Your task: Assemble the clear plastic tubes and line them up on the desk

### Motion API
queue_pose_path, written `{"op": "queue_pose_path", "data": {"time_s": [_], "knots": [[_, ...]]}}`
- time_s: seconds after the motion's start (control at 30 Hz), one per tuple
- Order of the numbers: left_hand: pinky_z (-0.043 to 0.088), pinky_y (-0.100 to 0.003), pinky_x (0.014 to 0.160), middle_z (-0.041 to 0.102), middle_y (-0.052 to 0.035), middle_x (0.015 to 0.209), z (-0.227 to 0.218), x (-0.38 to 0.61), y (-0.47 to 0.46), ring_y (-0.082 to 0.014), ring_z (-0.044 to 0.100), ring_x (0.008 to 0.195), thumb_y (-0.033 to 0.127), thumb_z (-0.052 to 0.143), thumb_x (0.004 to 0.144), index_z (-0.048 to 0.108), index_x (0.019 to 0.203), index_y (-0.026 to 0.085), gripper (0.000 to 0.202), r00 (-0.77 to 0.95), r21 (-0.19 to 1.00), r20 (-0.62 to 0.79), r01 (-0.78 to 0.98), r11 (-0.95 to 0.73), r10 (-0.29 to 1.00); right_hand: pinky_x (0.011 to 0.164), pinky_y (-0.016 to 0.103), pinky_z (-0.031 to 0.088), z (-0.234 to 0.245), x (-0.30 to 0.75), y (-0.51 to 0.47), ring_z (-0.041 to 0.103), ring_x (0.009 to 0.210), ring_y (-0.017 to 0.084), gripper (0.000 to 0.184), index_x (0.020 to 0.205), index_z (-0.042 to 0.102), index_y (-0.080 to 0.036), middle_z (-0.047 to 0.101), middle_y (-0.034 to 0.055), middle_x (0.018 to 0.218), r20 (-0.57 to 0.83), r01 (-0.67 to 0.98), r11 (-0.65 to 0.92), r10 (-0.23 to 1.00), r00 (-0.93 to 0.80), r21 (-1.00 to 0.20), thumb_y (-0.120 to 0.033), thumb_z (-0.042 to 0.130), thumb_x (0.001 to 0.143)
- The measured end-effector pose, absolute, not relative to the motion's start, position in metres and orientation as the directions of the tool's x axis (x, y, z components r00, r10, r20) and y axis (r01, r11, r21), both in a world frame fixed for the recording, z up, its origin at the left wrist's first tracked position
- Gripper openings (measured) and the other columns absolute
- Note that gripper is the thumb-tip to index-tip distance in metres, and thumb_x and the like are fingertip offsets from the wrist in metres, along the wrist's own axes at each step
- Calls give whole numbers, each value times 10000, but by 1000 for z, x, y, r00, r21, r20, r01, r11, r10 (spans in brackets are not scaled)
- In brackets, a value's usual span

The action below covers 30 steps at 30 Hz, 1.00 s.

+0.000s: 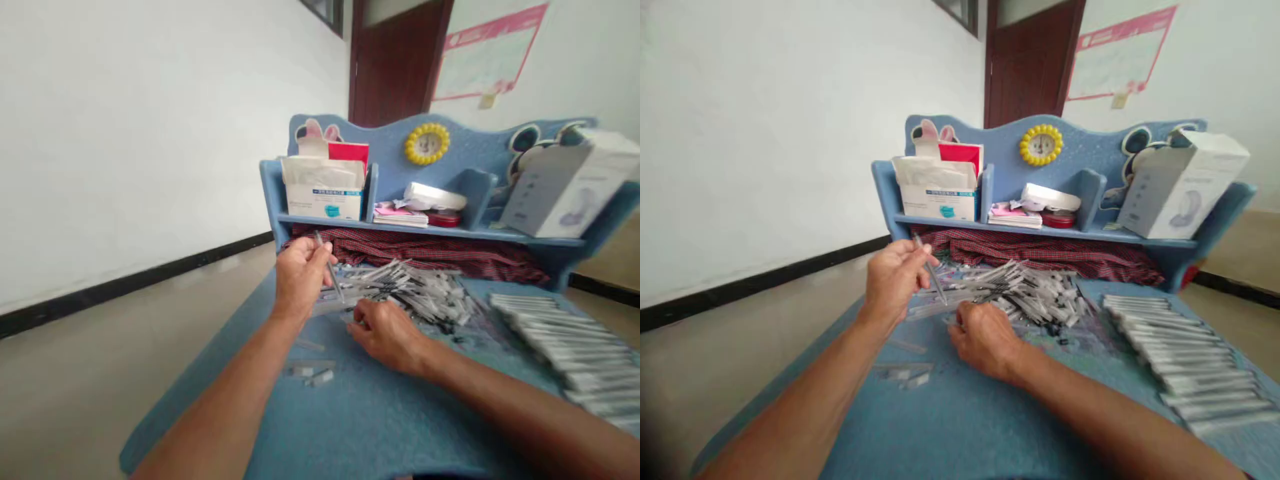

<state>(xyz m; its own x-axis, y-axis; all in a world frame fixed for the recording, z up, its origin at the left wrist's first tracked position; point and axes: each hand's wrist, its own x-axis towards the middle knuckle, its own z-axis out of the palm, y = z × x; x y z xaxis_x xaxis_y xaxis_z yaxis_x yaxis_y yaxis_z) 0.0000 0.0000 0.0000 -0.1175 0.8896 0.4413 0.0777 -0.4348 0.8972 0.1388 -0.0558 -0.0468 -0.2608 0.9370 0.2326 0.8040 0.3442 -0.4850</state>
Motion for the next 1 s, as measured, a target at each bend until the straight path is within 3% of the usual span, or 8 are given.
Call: {"op": "queue_pose_path", "data": {"time_s": [0.17,0.37,0.53,0.77,1.0], "knots": [[269,-142,291,508,47,395,0,6,-3,-53,406,282,321,585,719,552,635,138,205,-71,933,359,-5,-360,931,457,196,225,-59,156,-60,383,468,72,118,731,481,-184,460,-49,525,239,670,314,949,-206,-672,-281,486,798],[273,-142,299,490,47,370,-2,16,-9,-56,405,283,320,589,716,534,640,141,202,-1,948,312,-62,-311,950,439,181,280,-65,159,-61,428,456,74,115,767,478,-186,468,-58,529,284,526,310,950,-133,-792,-292,510,797],[290,-142,304,544,25,448,-4,20,-12,-51,429,306,310,593,719,540,657,130,198,14,951,297,-89,-295,955,411,170,331,-69,160,-59,461,439,74,130,758,468,-186,462,-63,534,281,380,303,953,-113,-874,-295,535,784],[336,-148,327,615,-16,618,-8,20,-8,-55,482,365,298,595,722,548,718,122,182,70,956,239,-191,-222,969,359,193,400,-64,160,-56,492,354,81,242,752,467,-169,549,-43,555,166,-32,163,979,-118,-986,-357,613,712],[352,-140,344,586,8,620,-11,23,-10,-39,460,375,287,592,731,536,728,131,165,119,945,255,-243,-221,960,330,194,396,-61,162,-56,505,322,97,304,707,502,-151,566,-37,492,116,-158,96,985,-128,-983,-385,682,631]]}}
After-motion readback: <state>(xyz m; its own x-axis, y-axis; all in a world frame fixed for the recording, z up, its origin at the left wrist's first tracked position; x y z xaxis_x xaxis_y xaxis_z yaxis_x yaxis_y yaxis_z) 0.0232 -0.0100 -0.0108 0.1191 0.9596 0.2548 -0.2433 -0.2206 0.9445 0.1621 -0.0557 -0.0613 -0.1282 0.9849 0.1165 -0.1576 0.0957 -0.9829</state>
